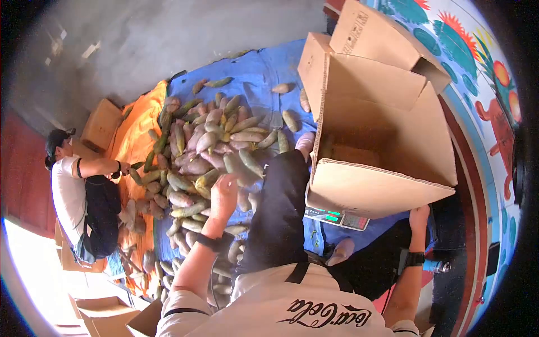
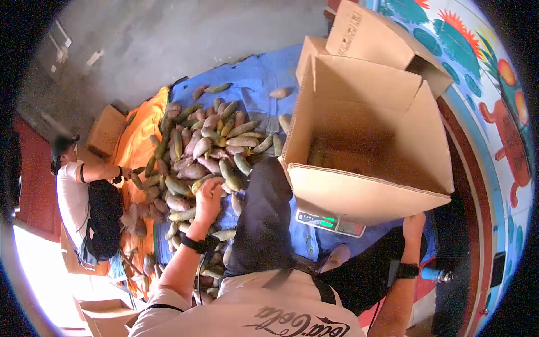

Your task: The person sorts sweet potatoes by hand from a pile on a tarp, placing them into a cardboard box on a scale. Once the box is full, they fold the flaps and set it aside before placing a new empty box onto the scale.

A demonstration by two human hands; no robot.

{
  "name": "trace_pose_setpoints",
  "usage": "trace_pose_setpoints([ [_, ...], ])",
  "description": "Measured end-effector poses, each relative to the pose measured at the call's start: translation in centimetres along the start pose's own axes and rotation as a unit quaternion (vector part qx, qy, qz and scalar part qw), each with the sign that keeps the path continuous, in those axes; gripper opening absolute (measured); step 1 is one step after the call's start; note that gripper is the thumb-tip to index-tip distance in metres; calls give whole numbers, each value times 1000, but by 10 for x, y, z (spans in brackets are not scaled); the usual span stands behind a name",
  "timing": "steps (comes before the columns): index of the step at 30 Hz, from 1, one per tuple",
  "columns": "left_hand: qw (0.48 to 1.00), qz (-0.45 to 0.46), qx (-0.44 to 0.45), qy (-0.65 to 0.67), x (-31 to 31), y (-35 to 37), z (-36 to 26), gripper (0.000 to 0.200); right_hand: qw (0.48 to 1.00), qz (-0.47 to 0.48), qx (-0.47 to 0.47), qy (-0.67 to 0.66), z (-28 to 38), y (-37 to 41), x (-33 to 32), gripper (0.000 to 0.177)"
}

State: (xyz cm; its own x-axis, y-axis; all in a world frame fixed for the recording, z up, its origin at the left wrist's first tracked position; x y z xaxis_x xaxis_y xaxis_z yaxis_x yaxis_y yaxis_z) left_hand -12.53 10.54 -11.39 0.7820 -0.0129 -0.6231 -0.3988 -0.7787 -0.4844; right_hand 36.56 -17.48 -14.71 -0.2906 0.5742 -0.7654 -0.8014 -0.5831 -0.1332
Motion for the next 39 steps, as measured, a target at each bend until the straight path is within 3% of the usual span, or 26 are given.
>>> trace_pose_setpoints([
  [4,994,40,-91,-53,10,62,86,16,1000,-1,21,-14,-6,-1,2,23],
  [8,967,116,-213,-78,25,128,154,23,997,17,68,-42,-61,-16,14,24],
  [11,956,138,-239,-104,34,168,195,25,999,-7,30,-12,-28,-7,3,24],
  [13,943,127,-303,-52,38,192,218,29,1000,-15,14,5,-21,-6,1,24],
  [17,933,88,-349,-28,32,216,233,30,1000,-9,23,-4,-20,-6,-1,25],
  [22,871,155,-449,-122,29,250,244,27,1000,-5,13,16,-31,-10,0,26],
  [23,863,210,-438,-138,36,256,247,29,1000,-7,-7,18,-31,-10,-1,26],
  [26,848,224,-469,-101,46,266,236,32,999,-21,-13,33,-37,-11,-2,26],
  [27,820,262,-502,-87,48,261,221,34,999,-21,-13,36,-41,-11,-2,26],
  [28,819,263,-503,-84,55,267,227,34,998,-25,-20,47,-44,-12,-1,26],
  [30,845,312,-423,-98,77,274,237,34,997,-30,-28,60,-47,-14,-2,26],
  [33,849,327,-411,-61,94,270,233,34,996,-45,-61,44,-31,-8,-4,21],
  [36,861,322,-392,-36,105,256,222,31,999,-33,-20,23,-28,-7,-5,22],
  [39,882,381,-272,-55,121,238,207,30,999,-11,11,29,-32,-7,-4,28],
])
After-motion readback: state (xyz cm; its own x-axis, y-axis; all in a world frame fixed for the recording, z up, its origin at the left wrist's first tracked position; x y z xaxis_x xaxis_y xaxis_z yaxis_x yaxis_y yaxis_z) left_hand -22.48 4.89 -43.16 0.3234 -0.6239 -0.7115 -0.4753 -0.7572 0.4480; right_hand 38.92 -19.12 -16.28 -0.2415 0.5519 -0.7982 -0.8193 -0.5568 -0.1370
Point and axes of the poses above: each hand's wrist, its own y-axis away from the middle knuckle, its own x-axis out of the palm, z = x × y, the point moved 7 cm from there along -y, towards the middle knuckle, and after that the axes turned 13 degrees about x, right-handed, at the moved point
